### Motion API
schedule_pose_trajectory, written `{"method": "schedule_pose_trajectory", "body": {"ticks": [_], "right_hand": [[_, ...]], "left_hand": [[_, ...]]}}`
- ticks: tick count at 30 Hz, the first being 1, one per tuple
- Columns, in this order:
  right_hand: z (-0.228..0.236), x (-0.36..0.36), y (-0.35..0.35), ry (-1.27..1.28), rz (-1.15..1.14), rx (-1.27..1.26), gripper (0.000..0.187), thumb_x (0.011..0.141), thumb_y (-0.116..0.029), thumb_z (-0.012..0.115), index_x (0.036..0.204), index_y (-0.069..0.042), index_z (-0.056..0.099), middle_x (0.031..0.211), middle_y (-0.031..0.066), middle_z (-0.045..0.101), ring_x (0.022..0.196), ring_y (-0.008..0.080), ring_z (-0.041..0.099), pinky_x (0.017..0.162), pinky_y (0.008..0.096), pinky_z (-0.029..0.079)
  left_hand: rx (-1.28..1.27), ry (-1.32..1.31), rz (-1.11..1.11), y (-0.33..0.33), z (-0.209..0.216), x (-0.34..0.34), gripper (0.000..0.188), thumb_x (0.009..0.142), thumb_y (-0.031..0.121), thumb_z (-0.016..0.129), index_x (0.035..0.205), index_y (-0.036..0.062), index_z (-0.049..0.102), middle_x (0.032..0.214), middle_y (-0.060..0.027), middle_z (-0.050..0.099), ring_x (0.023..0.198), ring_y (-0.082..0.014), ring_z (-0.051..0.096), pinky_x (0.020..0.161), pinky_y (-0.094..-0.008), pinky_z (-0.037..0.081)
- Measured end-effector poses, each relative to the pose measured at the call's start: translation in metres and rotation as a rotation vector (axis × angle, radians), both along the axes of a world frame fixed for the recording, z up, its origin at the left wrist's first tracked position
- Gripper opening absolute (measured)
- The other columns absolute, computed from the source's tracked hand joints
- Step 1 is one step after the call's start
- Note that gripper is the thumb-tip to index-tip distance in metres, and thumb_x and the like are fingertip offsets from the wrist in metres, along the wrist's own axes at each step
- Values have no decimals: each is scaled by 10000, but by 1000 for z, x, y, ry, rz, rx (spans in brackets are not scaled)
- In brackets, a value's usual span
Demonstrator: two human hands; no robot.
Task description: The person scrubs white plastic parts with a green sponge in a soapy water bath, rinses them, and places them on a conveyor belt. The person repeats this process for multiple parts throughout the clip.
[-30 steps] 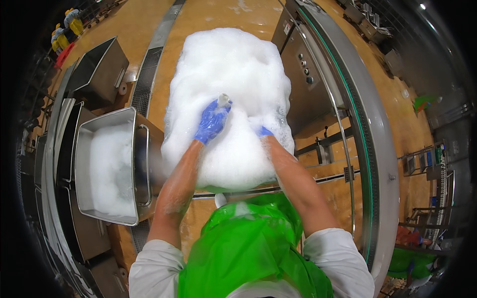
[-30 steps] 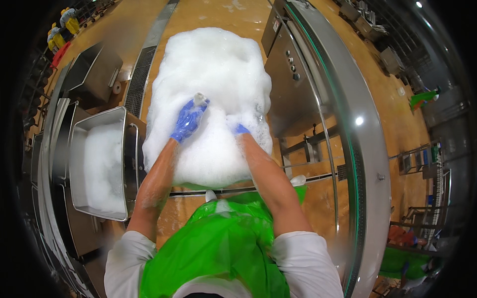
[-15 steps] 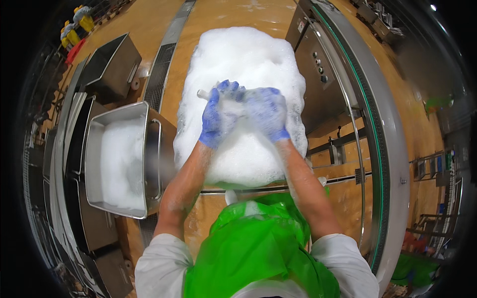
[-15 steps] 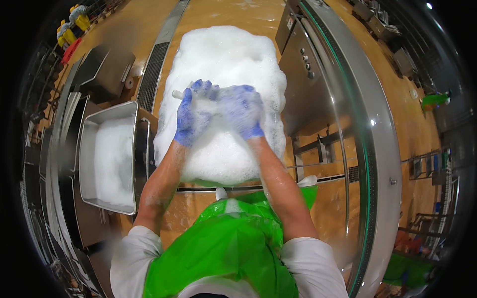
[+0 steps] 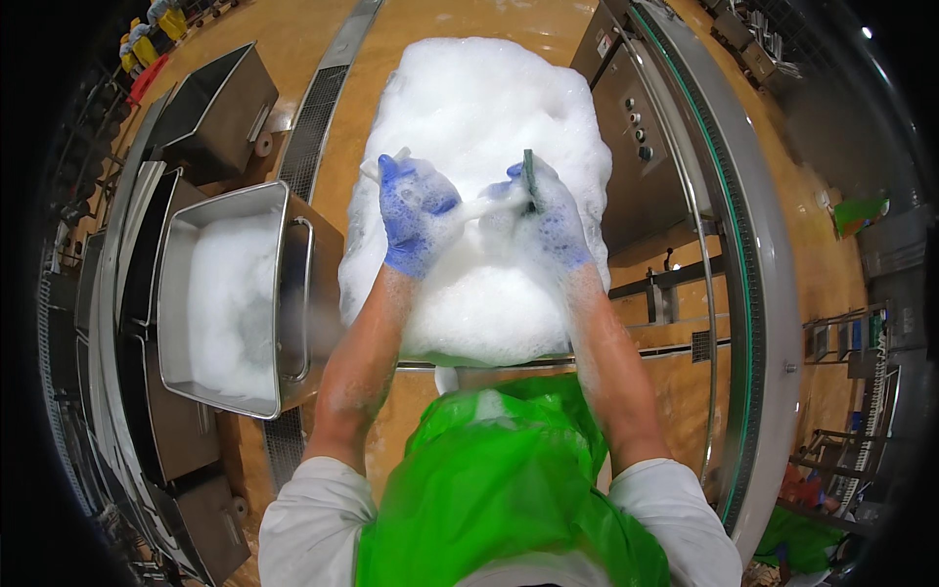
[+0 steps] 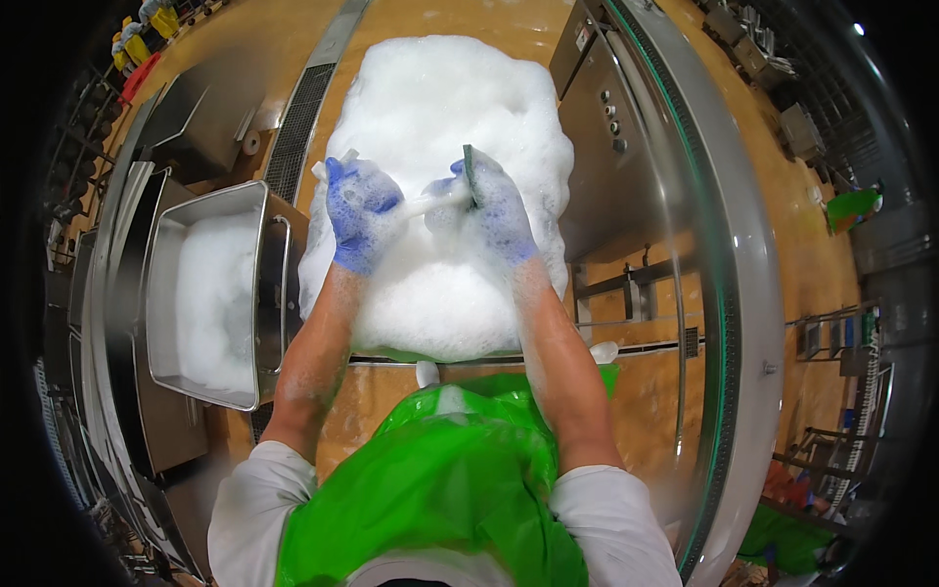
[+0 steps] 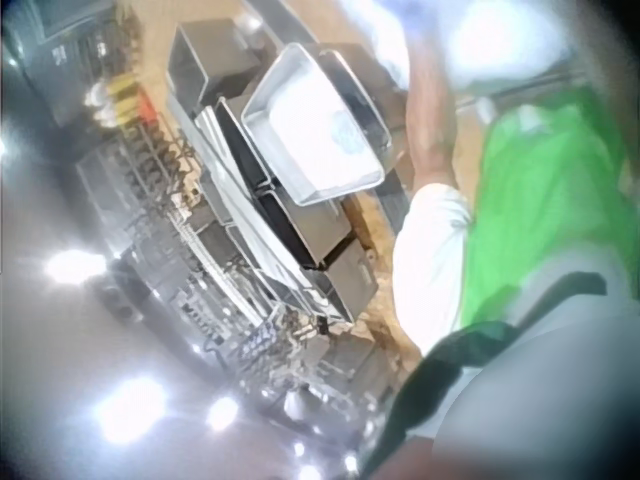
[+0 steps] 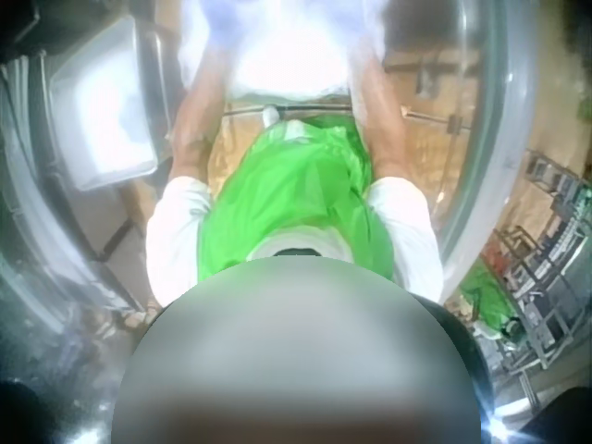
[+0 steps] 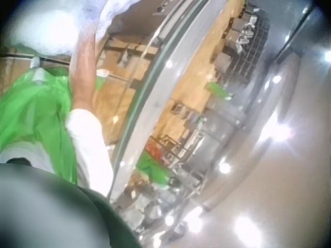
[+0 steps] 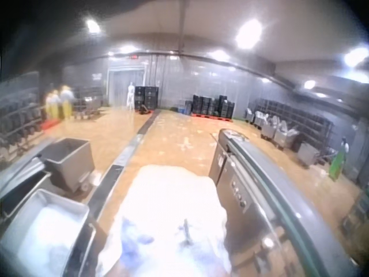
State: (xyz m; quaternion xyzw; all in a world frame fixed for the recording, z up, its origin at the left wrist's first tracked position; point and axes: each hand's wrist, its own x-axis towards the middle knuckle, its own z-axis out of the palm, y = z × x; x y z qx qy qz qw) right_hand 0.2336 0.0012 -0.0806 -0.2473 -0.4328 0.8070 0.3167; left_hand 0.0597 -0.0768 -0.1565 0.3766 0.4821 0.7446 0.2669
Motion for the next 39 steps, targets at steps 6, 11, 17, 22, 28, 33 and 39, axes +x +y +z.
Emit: {"method": "schedule_pose_trajectory", "body": {"ticks": [6,11,17,22,28,33,39], "right_hand": [[-6,8,-8,-180,306,-90,224,973,-165,574,1125,-9,627,916,126,645,862,198,632,842,310,531],[-100,7,66,-1192,37,1068,378,958,-250,579,1256,-17,585,1081,165,674,950,313,651,924,397,506],[-148,37,40,-707,192,811,411,997,-233,540,1354,-31,523,1291,171,581,1183,281,555,1083,355,399],[-1,40,5,-642,216,1656,275,887,-113,626,1153,-85,694,1137,112,650,1037,262,636,964,362,509],[-4,9,32,-760,474,2043,143,803,-148,656,924,-79,690,915,91,666,940,269,659,859,395,540],[-35,-1,3,-706,437,1756,170,915,-226,612,943,-83,699,915,70,700,913,249,671,844,396,546],[-19,19,21,-542,377,1300,190,914,-264,625,983,-114,720,938,90,718,901,231,686,808,372,564]], "left_hand": [[123,-661,27,-1,39,7,472,1027,501,465,1256,89,454,718,26,446,560,-98,457,524,-241,416],[111,-701,81,6,44,8,495,1028,489,472,1321,95,418,743,34,444,596,-89,453,563,-246,424],[189,-670,73,10,36,10,438,1038,428,491,1308,88,434,786,28,455,645,-80,456,584,-256,433],[156,-686,105,11,26,-1,446,1047,489,423,1240,90,475,728,37,437,585,-85,425,541,-256,400],[8,-689,-127,12,27,17,552,1020,604,372,1113,92,556,672,49,398,529,-90,368,502,-254,351],[-197,-575,-147,13,36,25,498,1017,579,408,994,112,580,690,49,420,577,-85,422,521,-244,386],[-81,-623,-63,14,36,15,474,1018,540,460,1048,74,543,716,23,451,603,-94,462,537,-242,419]]}}
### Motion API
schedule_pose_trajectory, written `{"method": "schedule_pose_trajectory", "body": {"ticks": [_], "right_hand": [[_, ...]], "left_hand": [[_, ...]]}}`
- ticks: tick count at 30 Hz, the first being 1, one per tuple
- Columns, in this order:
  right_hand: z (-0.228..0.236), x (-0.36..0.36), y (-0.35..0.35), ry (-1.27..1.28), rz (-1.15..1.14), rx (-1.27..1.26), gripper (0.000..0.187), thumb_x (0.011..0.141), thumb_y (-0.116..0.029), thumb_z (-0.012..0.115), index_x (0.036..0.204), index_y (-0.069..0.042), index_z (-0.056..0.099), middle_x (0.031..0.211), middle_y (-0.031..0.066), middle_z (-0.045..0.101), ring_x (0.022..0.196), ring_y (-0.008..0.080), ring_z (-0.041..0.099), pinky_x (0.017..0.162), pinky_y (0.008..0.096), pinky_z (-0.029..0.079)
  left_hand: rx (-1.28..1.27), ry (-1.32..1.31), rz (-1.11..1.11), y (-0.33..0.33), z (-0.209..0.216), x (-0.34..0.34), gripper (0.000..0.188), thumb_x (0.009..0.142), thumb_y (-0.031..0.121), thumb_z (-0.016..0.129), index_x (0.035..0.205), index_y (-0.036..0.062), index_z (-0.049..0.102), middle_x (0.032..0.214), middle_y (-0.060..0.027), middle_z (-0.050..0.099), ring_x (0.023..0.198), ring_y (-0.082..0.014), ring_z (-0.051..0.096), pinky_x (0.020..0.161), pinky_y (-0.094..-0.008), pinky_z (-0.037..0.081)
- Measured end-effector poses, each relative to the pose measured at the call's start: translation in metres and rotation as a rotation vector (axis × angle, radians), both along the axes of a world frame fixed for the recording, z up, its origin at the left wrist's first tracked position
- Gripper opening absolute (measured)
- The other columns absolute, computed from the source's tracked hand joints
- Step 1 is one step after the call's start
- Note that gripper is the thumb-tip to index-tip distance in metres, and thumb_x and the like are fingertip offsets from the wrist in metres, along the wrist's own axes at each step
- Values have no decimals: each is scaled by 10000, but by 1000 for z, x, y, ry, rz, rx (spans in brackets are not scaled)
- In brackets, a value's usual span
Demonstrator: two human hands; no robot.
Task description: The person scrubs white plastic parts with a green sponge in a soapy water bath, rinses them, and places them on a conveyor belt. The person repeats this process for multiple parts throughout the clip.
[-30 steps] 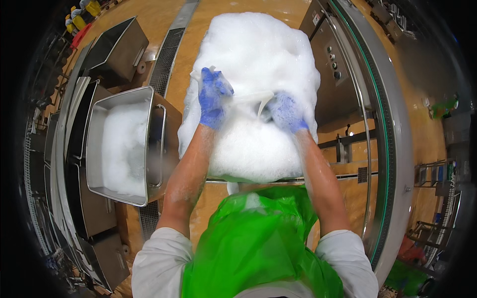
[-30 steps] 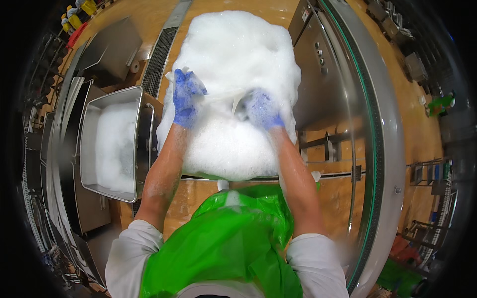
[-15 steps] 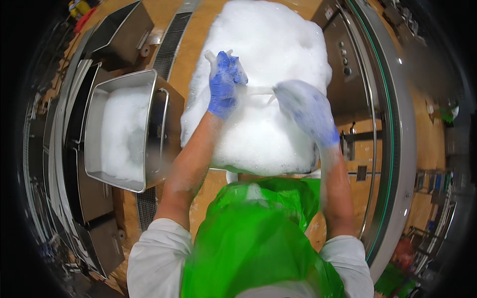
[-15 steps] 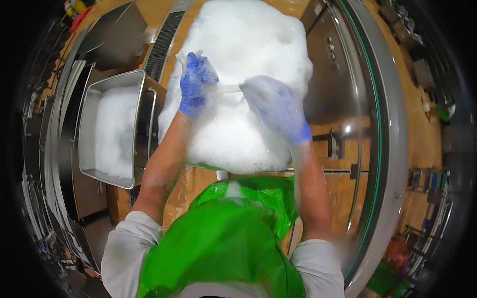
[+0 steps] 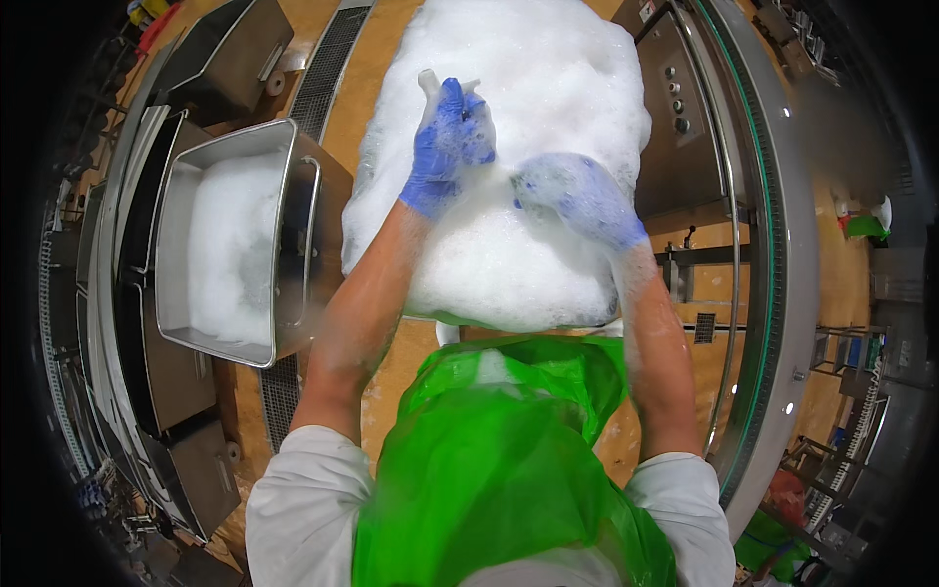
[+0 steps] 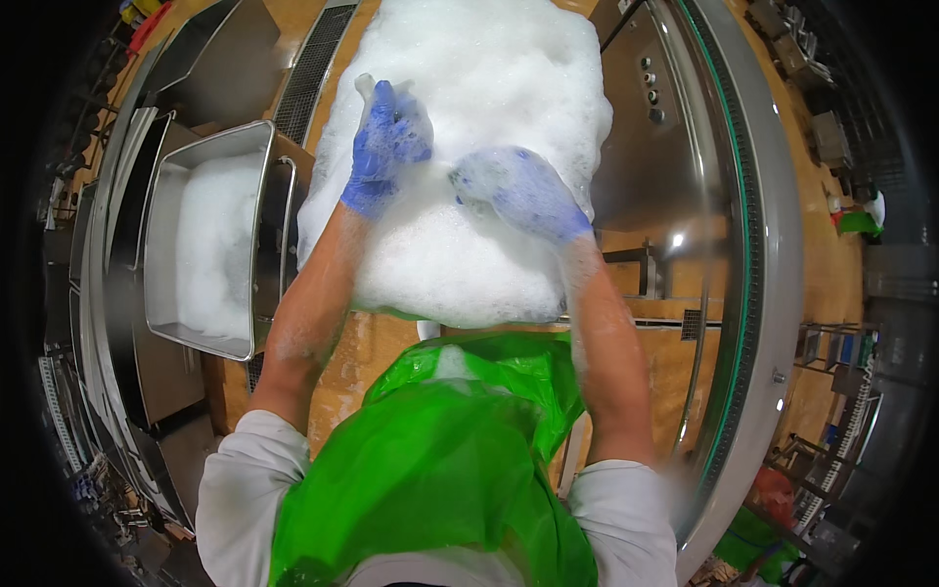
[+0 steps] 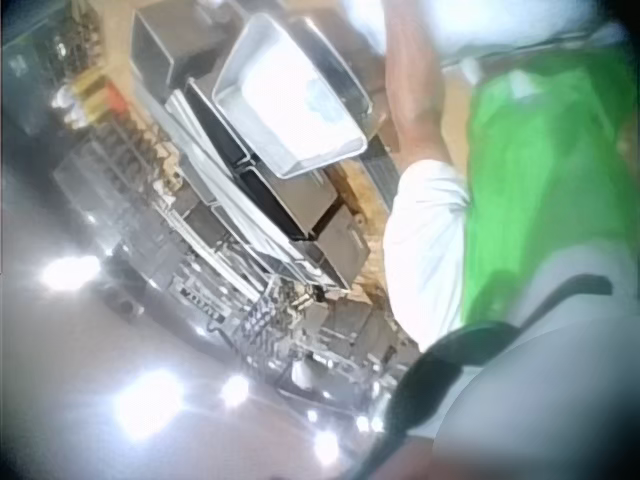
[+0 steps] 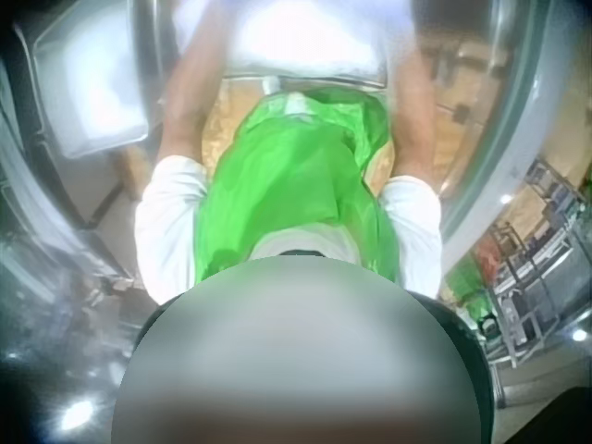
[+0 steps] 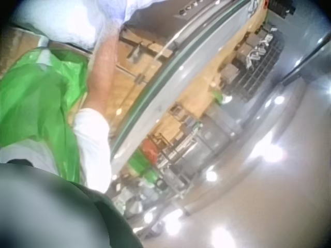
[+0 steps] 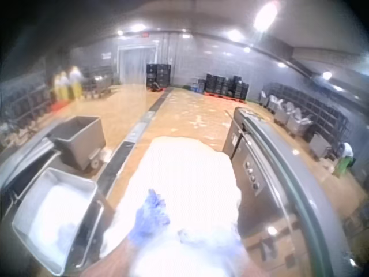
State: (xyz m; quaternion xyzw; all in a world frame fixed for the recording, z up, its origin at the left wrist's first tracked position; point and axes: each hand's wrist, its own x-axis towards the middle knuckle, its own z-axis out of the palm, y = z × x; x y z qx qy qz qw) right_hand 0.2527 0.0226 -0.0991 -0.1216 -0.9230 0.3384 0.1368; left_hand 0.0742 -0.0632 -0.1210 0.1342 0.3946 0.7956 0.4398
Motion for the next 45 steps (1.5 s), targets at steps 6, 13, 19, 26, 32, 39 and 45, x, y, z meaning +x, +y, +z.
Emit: {"method": "schedule_pose_trajectory", "body": {"ticks": [6,13,19,26,32,39,45], "right_hand": [[8,-19,-20,-169,-218,-22,215,847,-255,692,995,-108,743,919,122,719,826,247,691,756,376,563],[9,-9,-14,-155,-134,331,249,848,-252,664,1006,-74,734,853,144,711,726,275,689,694,345,568],[15,13,-5,12,-355,-970,278,913,-253,679,969,17,713,719,35,632,643,112,607,622,265,517],[37,9,-58,135,-153,-438,278,929,-159,589,1128,33,611,932,129,661,837,207,644,719,356,555],[4,-14,-52,-146,62,501,206,781,-128,642,961,-28,644,928,137,654,958,292,638,860,404,533],[-14,-10,-39,-154,59,253,332,837,-224,678,1140,-91,688,1082,114,653,1031,269,631,927,388,524],[-111,-7,30,-242,-478,302,371,889,-164,595,1236,-32,605,1223,170,621,1115,280,609,990,371,492]], "left_hand": [[58,109,-27,-4,-9,-7,529,1023,557,425,1115,47,531,677,26,440,552,-106,438,500,-252,396],[84,-5,-40,8,-4,8,581,1024,561,417,1133,3,536,632,29,397,515,-111,392,483,-275,372],[-11,67,-39,-5,11,12,714,981,651,406,1168,-25,534,642,25,410,533,-106,426,505,-256,393],[-34,120,157,-1,7,5,725,882,765,467,940,51,581,602,19,440,515,-106,460,490,-250,394],[195,-20,284,0,-2,-2,603,910,739,458,734,167,530,524,27,453,430,-112,437,404,-287,336],[486,-68,115,-13,-23,-30,682,873,813,333,559,216,436,477,24,414,328,-156,355,389,-325,318],[703,-197,-204,-4,-22,-32,760,816,893,284,521,213,449,472,-2,417,402,-188,393,426,-346,314]]}}
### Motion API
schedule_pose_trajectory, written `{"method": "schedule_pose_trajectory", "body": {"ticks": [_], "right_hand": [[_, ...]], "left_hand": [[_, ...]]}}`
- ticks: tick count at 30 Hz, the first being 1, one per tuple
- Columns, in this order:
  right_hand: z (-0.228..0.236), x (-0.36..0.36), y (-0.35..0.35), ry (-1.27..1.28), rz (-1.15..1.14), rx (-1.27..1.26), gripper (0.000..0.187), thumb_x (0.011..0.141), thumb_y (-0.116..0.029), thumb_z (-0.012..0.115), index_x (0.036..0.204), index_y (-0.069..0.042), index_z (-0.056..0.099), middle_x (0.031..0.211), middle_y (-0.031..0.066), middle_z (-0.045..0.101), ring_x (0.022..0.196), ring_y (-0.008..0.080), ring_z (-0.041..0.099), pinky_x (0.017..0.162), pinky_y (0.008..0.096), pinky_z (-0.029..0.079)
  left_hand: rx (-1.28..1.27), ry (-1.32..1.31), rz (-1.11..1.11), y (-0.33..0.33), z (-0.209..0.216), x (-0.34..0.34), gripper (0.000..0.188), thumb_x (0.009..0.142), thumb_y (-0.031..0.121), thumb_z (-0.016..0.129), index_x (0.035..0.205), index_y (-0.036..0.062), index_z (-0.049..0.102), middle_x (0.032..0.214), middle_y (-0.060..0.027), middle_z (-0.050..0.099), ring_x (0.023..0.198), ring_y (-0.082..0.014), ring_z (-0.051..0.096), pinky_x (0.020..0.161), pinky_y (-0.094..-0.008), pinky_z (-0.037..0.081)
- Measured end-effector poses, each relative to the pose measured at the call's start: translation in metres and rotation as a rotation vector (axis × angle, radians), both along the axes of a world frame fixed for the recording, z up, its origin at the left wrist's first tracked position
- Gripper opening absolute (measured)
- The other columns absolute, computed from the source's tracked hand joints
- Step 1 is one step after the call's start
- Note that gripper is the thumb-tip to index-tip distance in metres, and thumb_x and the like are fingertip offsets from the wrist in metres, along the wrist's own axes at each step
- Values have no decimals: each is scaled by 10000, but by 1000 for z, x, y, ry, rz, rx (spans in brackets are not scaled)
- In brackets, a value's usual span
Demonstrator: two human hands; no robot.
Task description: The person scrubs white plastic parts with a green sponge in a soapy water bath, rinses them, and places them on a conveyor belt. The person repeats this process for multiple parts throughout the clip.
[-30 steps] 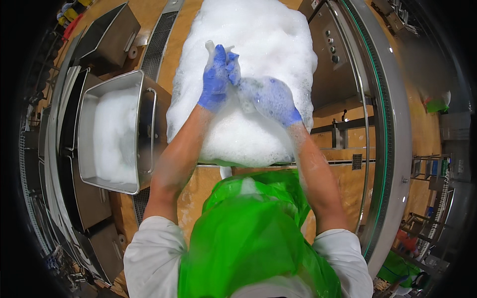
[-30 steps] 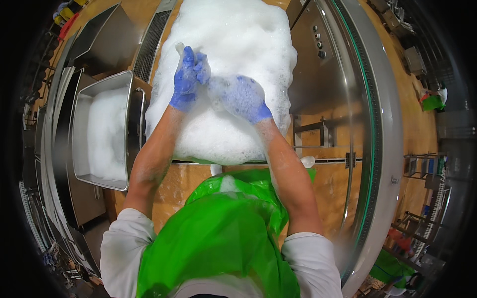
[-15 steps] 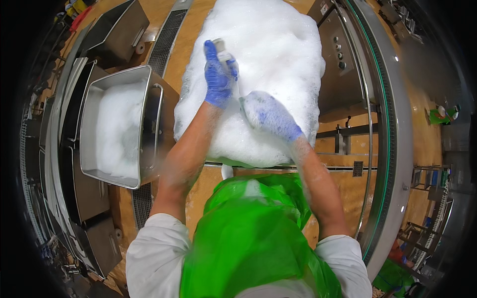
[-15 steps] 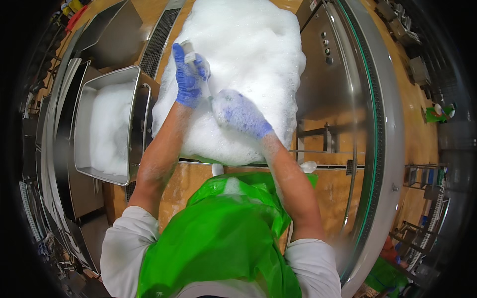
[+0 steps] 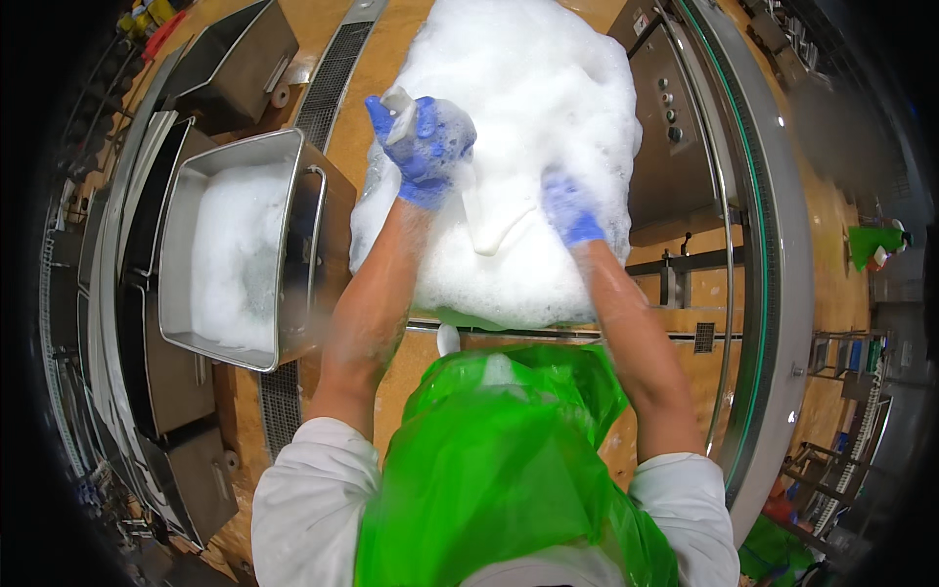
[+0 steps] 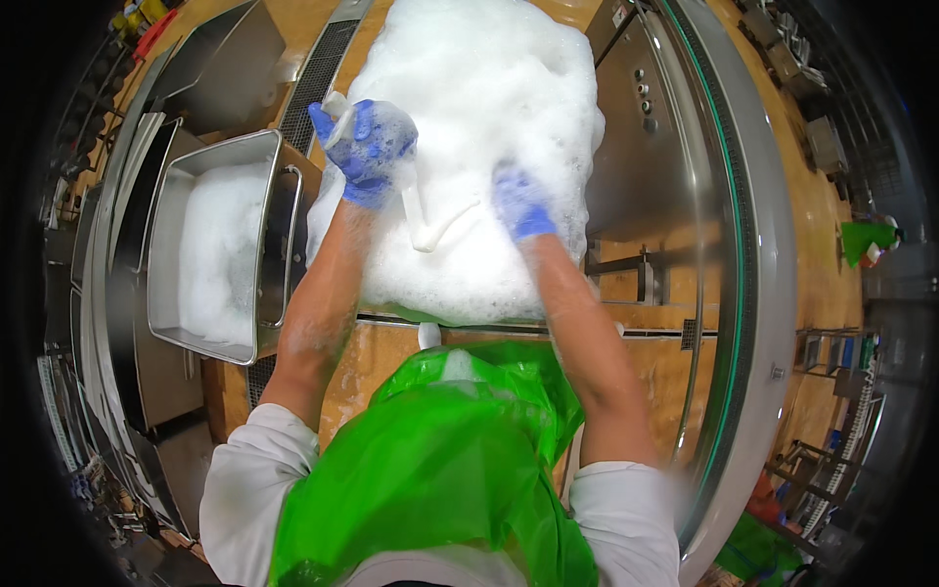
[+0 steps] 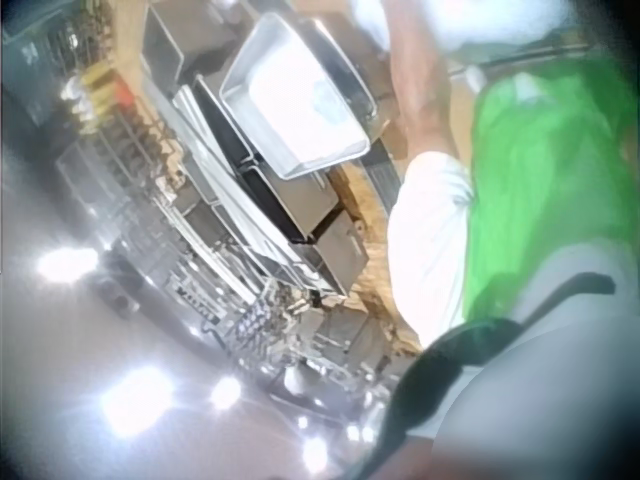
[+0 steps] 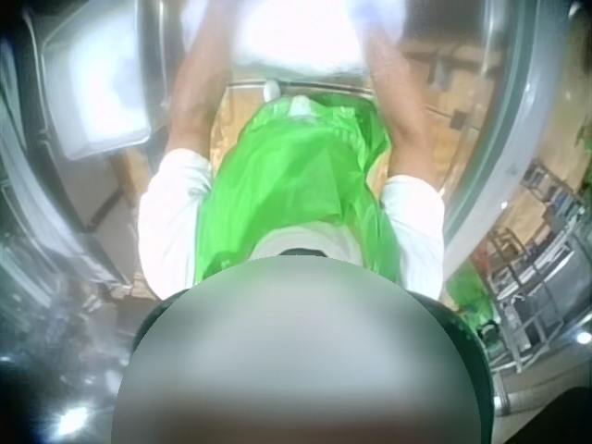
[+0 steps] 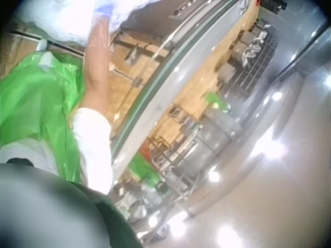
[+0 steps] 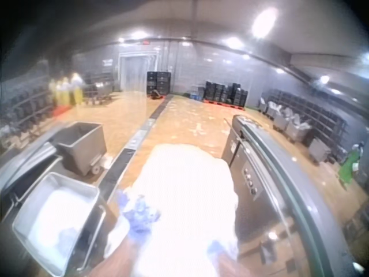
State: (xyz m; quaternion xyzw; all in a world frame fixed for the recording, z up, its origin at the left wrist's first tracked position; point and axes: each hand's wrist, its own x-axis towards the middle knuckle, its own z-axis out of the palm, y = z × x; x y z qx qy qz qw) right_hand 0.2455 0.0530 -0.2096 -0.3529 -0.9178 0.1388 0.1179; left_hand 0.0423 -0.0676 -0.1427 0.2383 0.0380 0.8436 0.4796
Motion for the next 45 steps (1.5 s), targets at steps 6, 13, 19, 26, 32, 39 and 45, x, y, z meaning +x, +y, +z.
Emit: {"method": "schedule_pose_trajectory", "body": {"ticks": [6,13,19,26,32,39,45], "right_hand": [[26,39,-21,272,185,-429,359,862,-83,559,1208,-3,605,1220,190,616,1141,297,598,1005,383,472],[149,7,-111,-65,487,-134,229,872,-171,611,1042,-18,637,1006,163,668,966,327,653,857,402,527],[132,10,-120,-39,452,-9,199,846,-224,640,947,-53,624,836,147,664,776,340,676,695,443,559],[131,3,-114,129,416,-5,199,840,-217,670,995,-92,665,942,121,676,916,315,657,826,441,522],[137,19,-71,297,447,249,169,870,-82,652,1037,-76,672,1022,66,692,928,235,666,858,341,547],[-3,23,-19,109,28,-208,162,914,-123,636,1049,-44,679,1039,77,678,926,204,655,850,323,537],[92,45,-38,395,269,-932,190,944,-149,626,1085,-33,680,1072,82,670,931,190,644,853,306,526]], "left_hand": [[-116,7,178,-3,-6,-17,757,831,877,285,530,207,469,466,-5,429,392,-199,403,431,-355,338],[-437,160,292,-1,-6,-9,733,899,804,290,551,194,500,436,0,422,374,-198,404,438,-324,354],[-833,17,504,11,9,7,659,928,756,362,571,211,457,456,26,404,378,-168,403,406,-307,329],[-705,-14,448,-1,12,4,624,885,777,452,868,170,594,576,40,444,453,-114,413,404,-281,331],[-563,-69,342,-3,8,-2,685,855,829,408,850,168,586,716,12,547,610,-157,524,525,-334,431],[-611,-25,336,2,1,-3,685,821,844,454,903,172,562,718,26,526,656,-145,545,570,-329,470],[-791,-40,480,-2,1,-8,605,853,801,470,914,205,555,597,38,467,467,-115,468,430,-291,410]]}}
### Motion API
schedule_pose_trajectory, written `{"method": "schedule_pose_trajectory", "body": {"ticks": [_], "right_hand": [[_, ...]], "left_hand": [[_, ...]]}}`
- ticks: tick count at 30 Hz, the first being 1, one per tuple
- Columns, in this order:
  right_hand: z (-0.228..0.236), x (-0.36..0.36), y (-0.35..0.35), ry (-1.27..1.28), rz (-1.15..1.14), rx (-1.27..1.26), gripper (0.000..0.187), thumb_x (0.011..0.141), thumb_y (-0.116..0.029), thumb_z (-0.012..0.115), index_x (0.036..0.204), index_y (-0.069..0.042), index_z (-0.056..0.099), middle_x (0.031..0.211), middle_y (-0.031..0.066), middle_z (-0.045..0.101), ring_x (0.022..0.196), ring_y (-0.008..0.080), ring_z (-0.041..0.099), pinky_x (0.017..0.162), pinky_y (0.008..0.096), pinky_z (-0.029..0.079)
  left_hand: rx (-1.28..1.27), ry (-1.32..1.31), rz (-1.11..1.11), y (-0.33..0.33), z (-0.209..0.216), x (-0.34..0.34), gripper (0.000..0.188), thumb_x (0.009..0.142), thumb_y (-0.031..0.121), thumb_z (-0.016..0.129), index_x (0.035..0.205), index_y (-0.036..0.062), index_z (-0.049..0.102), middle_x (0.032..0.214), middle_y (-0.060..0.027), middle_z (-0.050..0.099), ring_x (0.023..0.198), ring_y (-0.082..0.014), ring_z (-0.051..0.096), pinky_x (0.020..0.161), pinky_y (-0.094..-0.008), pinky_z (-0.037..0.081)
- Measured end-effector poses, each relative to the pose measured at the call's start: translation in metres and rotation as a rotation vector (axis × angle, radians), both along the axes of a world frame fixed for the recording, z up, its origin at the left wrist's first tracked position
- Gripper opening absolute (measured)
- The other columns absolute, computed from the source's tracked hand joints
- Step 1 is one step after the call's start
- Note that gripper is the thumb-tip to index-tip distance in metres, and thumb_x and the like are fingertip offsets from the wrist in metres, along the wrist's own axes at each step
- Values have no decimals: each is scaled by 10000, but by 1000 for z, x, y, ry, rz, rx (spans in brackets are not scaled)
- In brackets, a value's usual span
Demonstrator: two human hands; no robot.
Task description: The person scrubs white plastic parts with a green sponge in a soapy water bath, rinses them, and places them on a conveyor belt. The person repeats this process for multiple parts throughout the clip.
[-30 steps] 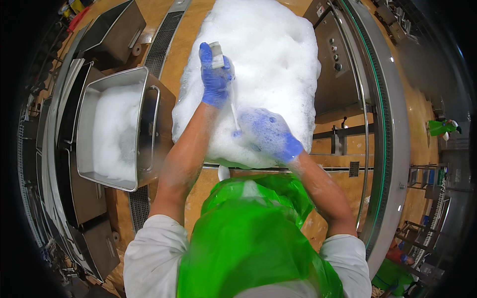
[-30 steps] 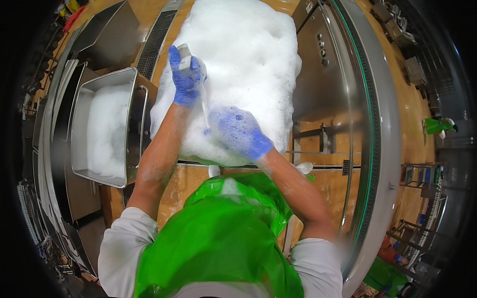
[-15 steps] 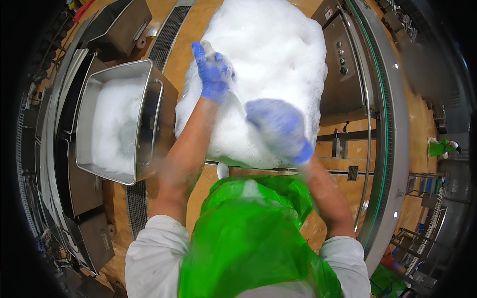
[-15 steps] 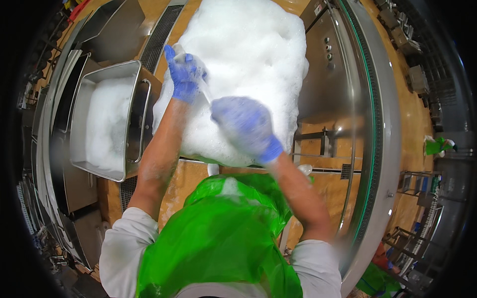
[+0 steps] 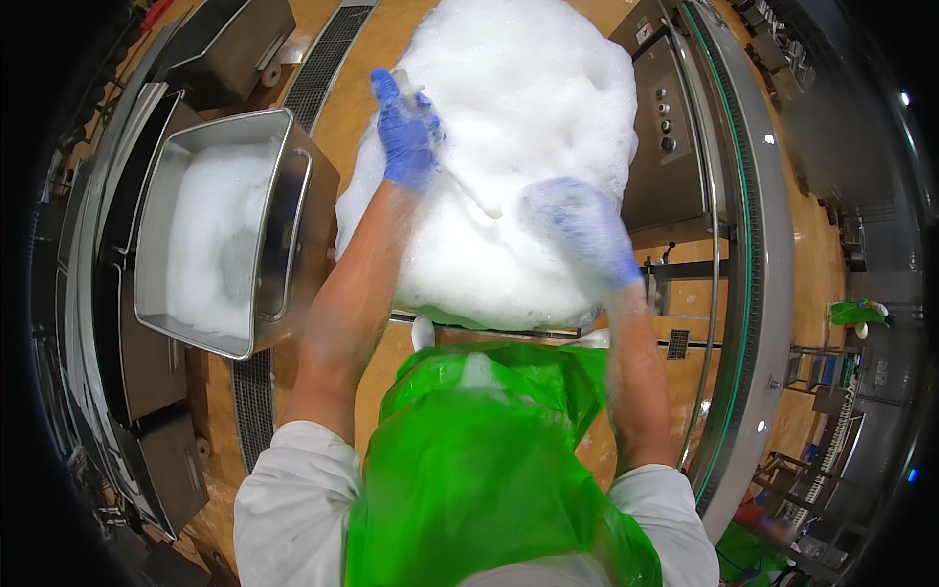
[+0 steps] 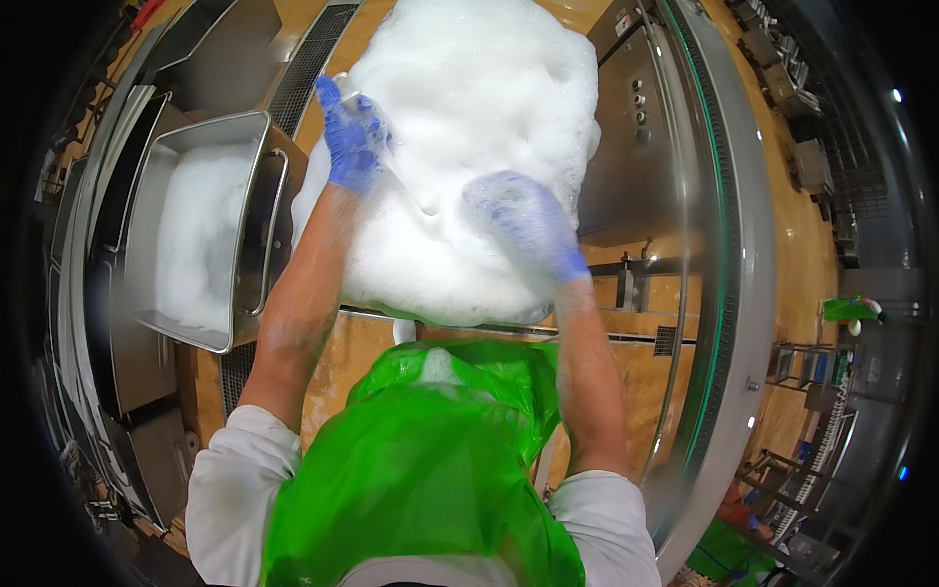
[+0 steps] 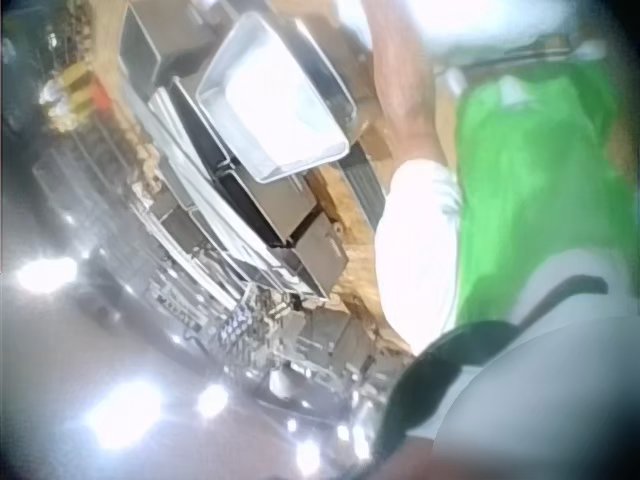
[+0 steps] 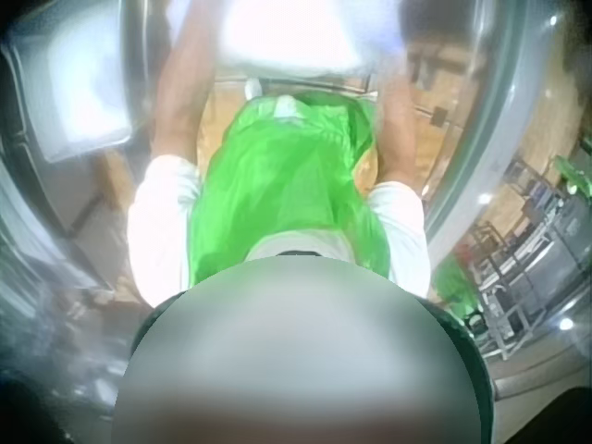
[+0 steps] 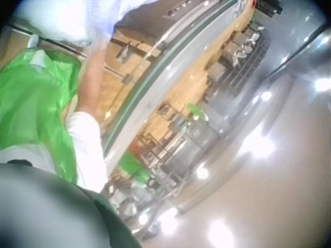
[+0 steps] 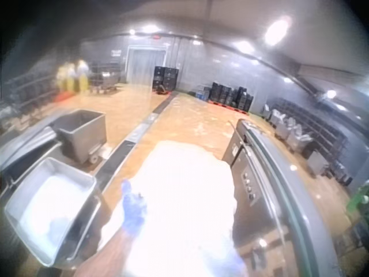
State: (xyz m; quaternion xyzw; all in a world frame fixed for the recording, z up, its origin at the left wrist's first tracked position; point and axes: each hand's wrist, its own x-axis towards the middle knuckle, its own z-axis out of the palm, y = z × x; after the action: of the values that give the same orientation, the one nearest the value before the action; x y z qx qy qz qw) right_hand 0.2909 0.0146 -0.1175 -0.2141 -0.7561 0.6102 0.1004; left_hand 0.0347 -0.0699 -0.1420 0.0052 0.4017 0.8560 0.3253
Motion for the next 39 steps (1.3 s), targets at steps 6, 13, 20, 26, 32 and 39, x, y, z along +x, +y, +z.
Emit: {"method": "schedule_pose_trajectory", "body": {"ticks": [6,13,20,26,32,39], "right_hand": [[36,-51,-52,-279,160,818,204,911,-179,658,1058,-41,689,1010,115,649,913,256,645,894,352,517],[32,-30,-41,173,4,-397,209,933,-182,631,1046,-8,603,976,95,615,818,171,632,755,322,552],[-1,-54,-52,169,-9,873,194,819,-127,635,984,-28,658,894,144,641,908,297,632,814,405,531],[-47,-37,3,-569,-223,972,241,810,-105,625,1039,-55,680,980,145,687,1008,319,637,856,427,523],[-185,-11,22,-369,130,713,396,941,-199,448,1156,68,647,1120,217,688,1045,348,659,950,416,485],[-93,25,-53,-164,-291,349,331,1003,-159,366,1135,10,618,1208,244,609,1110,357,589,1028,421,417]], "left_hand": [[-93,-93,-155,1,20,34,576,880,761,488,931,192,564,618,32,455,491,-111,475,406,-330,411],[-169,-136,-130,5,-5,7,504,935,685,462,1149,232,512,667,11,447,477,-151,437,403,-362,392],[-258,87,-39,16,15,40,399,1012,443,489,1311,180,514,676,20,445,458,-116,398,409,-308,357],[-299,1230,25,26,34,33,386,1019,368,521,1261,77,598,747,-32,602,508,-132,491,463,-264,404],[-1066,2209,-778,120,59,126,450,926,518,561,1120,118,628,1025,-84,701,925,-328,673,775,-450,529],[-1053,2352,-1049,99,-95,68,467,996,469,495,1301,116,530,1044,-147,626,846,-269,614,787,-377,508]]}}
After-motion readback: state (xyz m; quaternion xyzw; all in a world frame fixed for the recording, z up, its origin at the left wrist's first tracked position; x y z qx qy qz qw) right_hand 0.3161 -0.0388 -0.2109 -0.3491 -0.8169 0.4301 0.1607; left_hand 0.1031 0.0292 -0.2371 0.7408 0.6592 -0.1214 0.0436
